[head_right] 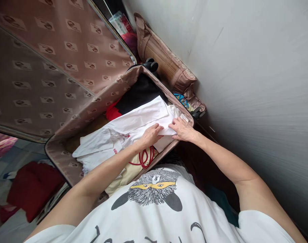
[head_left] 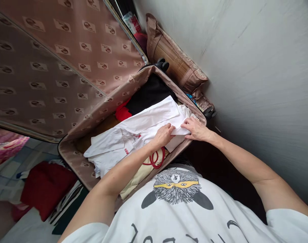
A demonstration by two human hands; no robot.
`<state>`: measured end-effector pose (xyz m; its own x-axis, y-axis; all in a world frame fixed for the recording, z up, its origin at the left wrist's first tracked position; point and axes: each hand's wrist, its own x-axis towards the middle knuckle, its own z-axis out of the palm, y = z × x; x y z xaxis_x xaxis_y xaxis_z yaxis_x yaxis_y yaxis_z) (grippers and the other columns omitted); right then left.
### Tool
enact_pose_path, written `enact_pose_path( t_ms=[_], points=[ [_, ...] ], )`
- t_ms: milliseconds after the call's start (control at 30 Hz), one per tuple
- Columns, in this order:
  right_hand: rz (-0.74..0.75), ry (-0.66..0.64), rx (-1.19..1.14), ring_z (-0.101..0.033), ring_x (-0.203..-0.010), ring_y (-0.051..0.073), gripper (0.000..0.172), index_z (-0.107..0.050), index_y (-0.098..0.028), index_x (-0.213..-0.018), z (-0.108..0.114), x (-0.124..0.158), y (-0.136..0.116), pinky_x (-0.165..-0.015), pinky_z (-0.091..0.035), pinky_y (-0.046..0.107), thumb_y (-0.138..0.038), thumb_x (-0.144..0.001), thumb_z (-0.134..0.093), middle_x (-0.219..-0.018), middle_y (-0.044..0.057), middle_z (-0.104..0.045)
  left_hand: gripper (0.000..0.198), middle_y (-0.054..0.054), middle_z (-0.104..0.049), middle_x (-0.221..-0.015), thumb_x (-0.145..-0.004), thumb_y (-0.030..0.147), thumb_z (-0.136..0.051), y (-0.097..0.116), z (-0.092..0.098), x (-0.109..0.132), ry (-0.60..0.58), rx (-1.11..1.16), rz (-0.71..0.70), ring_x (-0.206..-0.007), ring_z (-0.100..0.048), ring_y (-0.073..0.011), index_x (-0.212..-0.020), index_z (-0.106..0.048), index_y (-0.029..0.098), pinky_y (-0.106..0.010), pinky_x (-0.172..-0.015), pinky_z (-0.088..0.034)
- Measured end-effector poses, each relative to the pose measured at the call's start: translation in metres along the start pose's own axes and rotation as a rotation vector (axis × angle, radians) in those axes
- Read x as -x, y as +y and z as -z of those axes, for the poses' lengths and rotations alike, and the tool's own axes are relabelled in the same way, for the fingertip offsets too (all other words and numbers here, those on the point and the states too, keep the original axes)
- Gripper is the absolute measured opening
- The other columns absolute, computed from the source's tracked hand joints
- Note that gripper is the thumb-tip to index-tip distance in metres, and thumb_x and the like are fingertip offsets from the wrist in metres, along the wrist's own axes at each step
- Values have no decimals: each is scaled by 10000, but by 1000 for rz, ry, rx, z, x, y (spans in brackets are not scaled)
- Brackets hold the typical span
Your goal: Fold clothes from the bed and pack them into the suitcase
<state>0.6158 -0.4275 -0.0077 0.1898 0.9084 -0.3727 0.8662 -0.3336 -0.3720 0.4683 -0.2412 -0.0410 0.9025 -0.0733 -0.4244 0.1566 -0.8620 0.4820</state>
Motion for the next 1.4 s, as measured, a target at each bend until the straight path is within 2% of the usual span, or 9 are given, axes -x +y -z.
enact_pose_path(
  t_ms=[67,167,300,500,567,767,1000,1167,1400],
  points=[
    [-13,-44,80,-527,-1121,317,220,-707,-154,-1104,1,-2,-1,-927,-413,402,-193,-898,-640,-1177,168,-647,269,-111,-657,-1167,-921,241,-660,1,2,5,42,81,27,-1036,-680,-274,-1189,-646,228,-387,-905,-543],
    [-3,-14,12,-545,-1045,290,206,-717,-151,-990,10,-7,8,-918,-417,384,-135,-925,-522,-1049,143,-680,261,-89,-681,-1149,-879,251,-719,-4,10,10,107,216,16,-1013,-691,-264,-1134,-665,236,-379,-891,-552],
    [8,157,-96,-565,-1012,265,284,-694,-140,-1084,33,-25,23,-943,-433,358,-113,-929,-458,-1033,127,-683,194,-71,-717,-1048,-837,240,-766,-26,28,3,216,322,96,-979,-689,-251,-1006,-679,205,-370,-910,-533],
    [-100,94,91,-526,-1103,309,342,-667,-99,-1233,44,-81,17,-987,-423,391,-145,-941,-496,-1199,193,-614,174,-59,-712,-929,-841,239,-766,-62,43,-13,201,325,294,-836,-658,-225,-984,-683,183,-347,-796,-502],
    [-85,134,100,-503,-1132,311,347,-657,-106,-1265,40,-101,13,-1012,-413,400,-179,-968,-491,-1242,192,-591,77,-86,-706,-988,-903,188,-664,-65,44,-11,257,263,310,-885,-655,-233,-976,-690,182,-358,-825,-494],
    [-96,163,117,-427,-1228,365,357,-657,-188,-1281,25,-150,14,-992,-424,482,-189,-958,-506,-1420,186,-505,324,-173,-587,-1374,-940,250,-613,-76,59,4,509,-25,495,-1264,-512,-377,-1261,-651,233,-500,-1035,-397],
    [-92,144,110,-420,-1275,386,378,-626,-132,-1277,32,-175,24,-1022,-408,532,-140,-965,-413,-1388,217,-543,121,-156,-670,-1186,-936,210,-574,-119,81,7,387,59,583,-1193,-571,-377,-954,-694,206,-542,-1041,-376],
    [-163,138,78,-503,-1207,347,435,-514,-76,-1367,28,-192,33,-1011,-423,493,-124,-951,-394,-1271,219,-602,241,-115,-715,-1124,-877,240,-653,-136,85,5,350,207,612,-1087,-645,-318,-1115,-675,216,-494,-1005,-425],
    [-106,125,-44,-571,-1117,303,313,-673,-104,-1165,25,-210,54,-1019,-452,442,-149,-913,-493,-1212,184,-652,112,-78,-728,-879,-840,247,-652,-156,87,6,313,241,483,-864,-664,-250,-865,-753,205,-339,-840,-465]
  ],
)
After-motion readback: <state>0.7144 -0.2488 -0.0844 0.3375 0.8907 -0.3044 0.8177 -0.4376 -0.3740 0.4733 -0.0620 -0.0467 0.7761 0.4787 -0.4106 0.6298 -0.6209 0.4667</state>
